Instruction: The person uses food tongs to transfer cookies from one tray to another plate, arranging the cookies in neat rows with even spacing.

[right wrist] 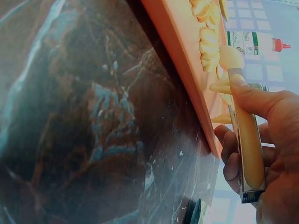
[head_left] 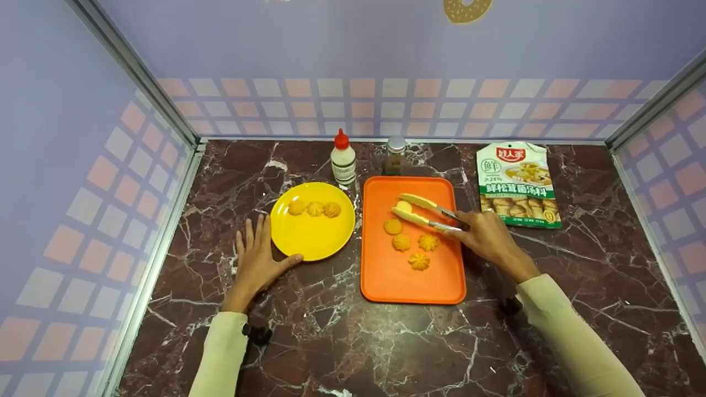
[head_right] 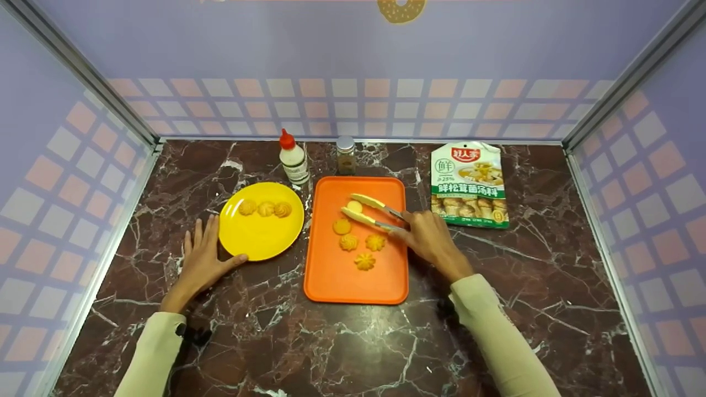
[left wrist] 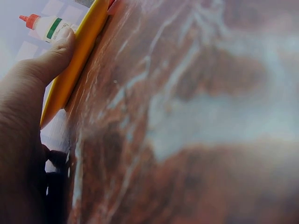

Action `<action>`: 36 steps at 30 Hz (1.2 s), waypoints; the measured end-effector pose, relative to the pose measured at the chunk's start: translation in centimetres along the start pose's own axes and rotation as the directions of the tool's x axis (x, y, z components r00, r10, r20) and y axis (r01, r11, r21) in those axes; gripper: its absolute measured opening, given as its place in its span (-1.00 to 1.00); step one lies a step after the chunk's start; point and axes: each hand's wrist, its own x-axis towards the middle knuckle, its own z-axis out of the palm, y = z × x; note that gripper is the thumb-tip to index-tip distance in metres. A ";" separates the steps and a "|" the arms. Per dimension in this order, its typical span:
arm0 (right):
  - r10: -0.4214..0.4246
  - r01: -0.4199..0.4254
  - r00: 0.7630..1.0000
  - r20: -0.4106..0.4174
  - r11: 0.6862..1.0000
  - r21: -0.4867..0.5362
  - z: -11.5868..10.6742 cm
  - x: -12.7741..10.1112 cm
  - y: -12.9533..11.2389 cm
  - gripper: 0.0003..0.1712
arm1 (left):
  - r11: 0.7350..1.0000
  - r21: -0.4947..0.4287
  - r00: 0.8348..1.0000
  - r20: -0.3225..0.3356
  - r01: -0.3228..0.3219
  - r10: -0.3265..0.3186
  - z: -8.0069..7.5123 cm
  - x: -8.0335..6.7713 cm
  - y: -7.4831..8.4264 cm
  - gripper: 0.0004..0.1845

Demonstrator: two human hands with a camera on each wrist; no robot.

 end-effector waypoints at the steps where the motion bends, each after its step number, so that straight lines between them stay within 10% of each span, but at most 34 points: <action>1: -0.003 0.003 1.000 -0.001 1.000 -0.005 0.0 0.0 0.0 -0.54 | 1.000 0.002 1.000 -0.001 -0.001 0.001 0.0 0.0 0.0 0.46; 36: -0.141 0.139 0.988 -0.057 0.990 -0.038 0.0 1.6 -2.4 -0.63 | 1.000 0.004 1.000 0.006 -0.006 0.006 -0.1 0.1 0.0 0.47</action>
